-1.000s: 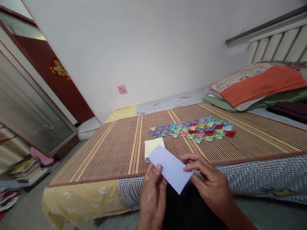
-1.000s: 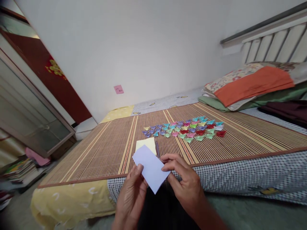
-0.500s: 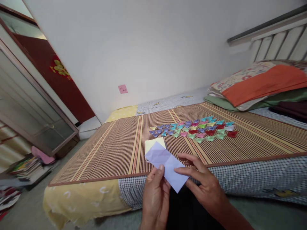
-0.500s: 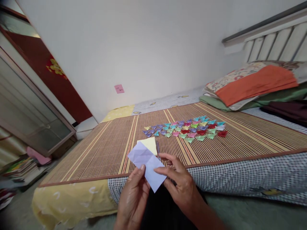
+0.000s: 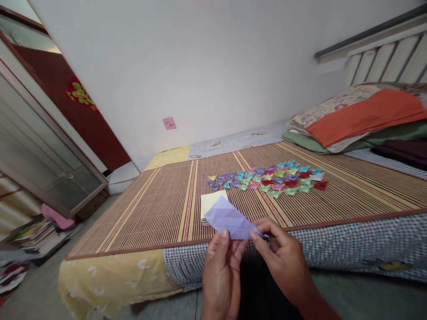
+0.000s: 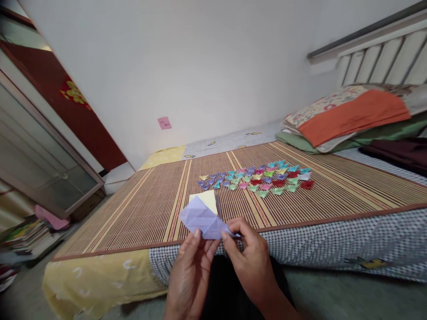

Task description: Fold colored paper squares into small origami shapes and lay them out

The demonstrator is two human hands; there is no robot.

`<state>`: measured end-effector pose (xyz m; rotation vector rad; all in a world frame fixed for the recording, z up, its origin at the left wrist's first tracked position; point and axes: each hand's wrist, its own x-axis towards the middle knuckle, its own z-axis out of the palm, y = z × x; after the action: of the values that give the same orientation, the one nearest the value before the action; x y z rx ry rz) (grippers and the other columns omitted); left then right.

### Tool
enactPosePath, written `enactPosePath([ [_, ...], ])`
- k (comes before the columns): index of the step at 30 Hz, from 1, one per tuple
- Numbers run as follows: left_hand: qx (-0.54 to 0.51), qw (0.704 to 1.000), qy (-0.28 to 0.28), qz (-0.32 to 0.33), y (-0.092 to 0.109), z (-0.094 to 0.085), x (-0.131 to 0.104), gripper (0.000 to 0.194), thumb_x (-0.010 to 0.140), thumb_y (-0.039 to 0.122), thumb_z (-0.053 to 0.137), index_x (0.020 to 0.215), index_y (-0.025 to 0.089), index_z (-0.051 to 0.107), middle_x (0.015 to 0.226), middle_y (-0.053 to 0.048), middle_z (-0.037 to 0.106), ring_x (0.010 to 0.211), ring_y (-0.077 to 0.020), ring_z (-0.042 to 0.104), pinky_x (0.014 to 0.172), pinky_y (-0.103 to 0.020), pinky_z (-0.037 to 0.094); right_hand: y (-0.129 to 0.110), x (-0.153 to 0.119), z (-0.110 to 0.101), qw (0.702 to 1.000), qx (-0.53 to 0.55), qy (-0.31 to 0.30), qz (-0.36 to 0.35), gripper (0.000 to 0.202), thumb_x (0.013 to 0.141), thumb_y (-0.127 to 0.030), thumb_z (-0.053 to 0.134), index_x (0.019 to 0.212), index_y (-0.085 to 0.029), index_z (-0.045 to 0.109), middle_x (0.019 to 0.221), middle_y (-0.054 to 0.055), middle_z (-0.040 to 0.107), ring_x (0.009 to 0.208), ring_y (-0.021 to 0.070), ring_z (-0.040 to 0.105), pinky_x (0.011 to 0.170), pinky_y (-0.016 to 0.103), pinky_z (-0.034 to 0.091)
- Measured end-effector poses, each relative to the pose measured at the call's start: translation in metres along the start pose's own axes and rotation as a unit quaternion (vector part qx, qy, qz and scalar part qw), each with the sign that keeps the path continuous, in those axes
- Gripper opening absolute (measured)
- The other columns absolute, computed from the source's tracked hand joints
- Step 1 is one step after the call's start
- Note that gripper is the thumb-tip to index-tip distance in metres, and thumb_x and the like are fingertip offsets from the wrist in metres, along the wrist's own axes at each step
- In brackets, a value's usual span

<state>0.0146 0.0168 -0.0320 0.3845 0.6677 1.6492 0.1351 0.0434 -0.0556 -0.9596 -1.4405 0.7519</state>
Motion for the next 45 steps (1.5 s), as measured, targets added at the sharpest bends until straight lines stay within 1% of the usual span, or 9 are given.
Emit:
enactPosePath([
  [12,0.049,0.999,0.003,-0.007,0.005,-0.001,0.005,0.026,0.069,0.021,0.093,0.088,0.014,0.076,0.095,-0.008,0.079,0.087,-0.0185,0.073,0.079,-0.03,0.06,0.009,0.002,0.003,0.993,0.106,0.032,0.03,0.018,0.088,-0.03,0.073,0.078,-0.022,0.06,0.088,0.004,0.067,0.085,0.0199,0.067,0.075,0.027,0.055],
  [17,0.039,0.997,0.045,-0.052,0.008,-0.001,0.004,0.033,0.06,0.022,0.098,0.079,0.014,0.073,0.083,-0.004,0.077,0.075,-0.0148,0.072,0.065,-0.022,0.058,0.012,0.001,0.005,0.987,0.142,0.041,0.064,0.019,0.086,-0.032,0.077,0.094,-0.022,0.064,0.089,0.004,0.07,0.085,0.0205,0.07,0.076,0.029,0.059],
  [20,0.04,0.998,0.035,-0.045,0.01,0.0,0.005,0.035,0.056,0.021,0.1,0.075,0.012,0.073,0.068,0.0,0.072,0.054,-0.0073,0.064,0.053,-0.015,0.053,0.014,0.001,0.004,0.986,0.146,0.019,0.083,0.025,0.087,-0.034,0.075,0.105,-0.022,0.065,0.092,0.005,0.072,0.088,0.0215,0.071,0.078,0.031,0.059],
  [23,0.037,0.998,0.042,-0.033,0.013,0.0,0.007,0.037,0.051,0.02,0.101,0.072,0.013,0.071,0.068,0.0,0.073,0.055,-0.0104,0.069,0.049,-0.014,0.053,0.015,0.004,-0.001,0.989,0.1,-0.053,0.091,0.018,0.09,-0.033,0.07,0.102,-0.02,0.069,0.09,0.006,0.073,0.085,0.022,0.072,0.078,0.033,0.059],
  [27,0.115,0.993,0.001,-0.004,0.016,-0.007,0.008,0.028,0.07,0.028,0.093,0.087,0.013,0.077,0.089,-0.009,0.08,0.081,-0.0235,0.079,0.073,-0.028,0.063,0.007,0.013,-0.014,0.993,0.059,-0.076,0.071,0.028,0.095,-0.036,0.063,0.118,-0.021,0.068,0.107,0.01,0.076,0.101,0.0263,0.072,0.09,0.04,0.057],
  [32,0.323,0.938,-0.096,0.08,0.023,-0.016,0.005,0.023,0.088,0.03,0.075,0.104,0.016,0.082,0.11,-0.013,0.081,0.11,-0.0303,0.073,0.103,-0.043,0.054,-0.022,0.024,-0.029,0.997,-0.023,-0.062,-0.035,0.047,0.088,-0.031,0.073,0.135,-0.03,0.062,0.132,0.008,0.069,0.122,0.0289,0.064,0.102,0.043,0.051],
  [37,0.404,0.891,-0.12,0.17,0.034,-0.02,0.003,0.023,0.088,0.024,0.067,0.106,0.024,0.083,0.122,-0.009,0.078,0.124,-0.03,0.066,0.111,-0.044,0.046,-0.038,0.025,-0.029,0.973,-0.056,-0.119,-0.19,0.014,0.092,-0.014,0.067,0.09,-0.026,0.072,0.099,0.003,0.072,0.105,0.0222,0.067,0.093,0.034,0.052],
  [42,0.388,0.888,-0.133,0.208,0.036,-0.027,0.001,0.032,0.097,0.029,0.055,0.12,0.026,0.077,0.136,-0.009,0.071,0.134,-0.0304,0.058,0.116,-0.046,0.04,-0.034,0.017,-0.023,0.973,-0.089,-0.123,-0.175,0.016,0.093,-0.012,0.063,0.086,-0.025,0.068,0.105,0.005,0.069,0.107,0.0223,0.065,0.093,0.033,0.051],
  [45,0.383,0.894,-0.098,0.21,0.033,-0.025,0.0,0.029,0.099,0.034,0.058,0.116,0.024,0.078,0.13,-0.01,0.074,0.127,-0.0296,0.063,0.113,-0.045,0.044,-0.032,0.013,-0.021,0.974,-0.098,-0.129,-0.157,0.015,0.095,-0.014,0.061,0.085,-0.025,0.066,0.115,0.005,0.067,0.111,0.0222,0.065,0.095,0.033,0.05],
])
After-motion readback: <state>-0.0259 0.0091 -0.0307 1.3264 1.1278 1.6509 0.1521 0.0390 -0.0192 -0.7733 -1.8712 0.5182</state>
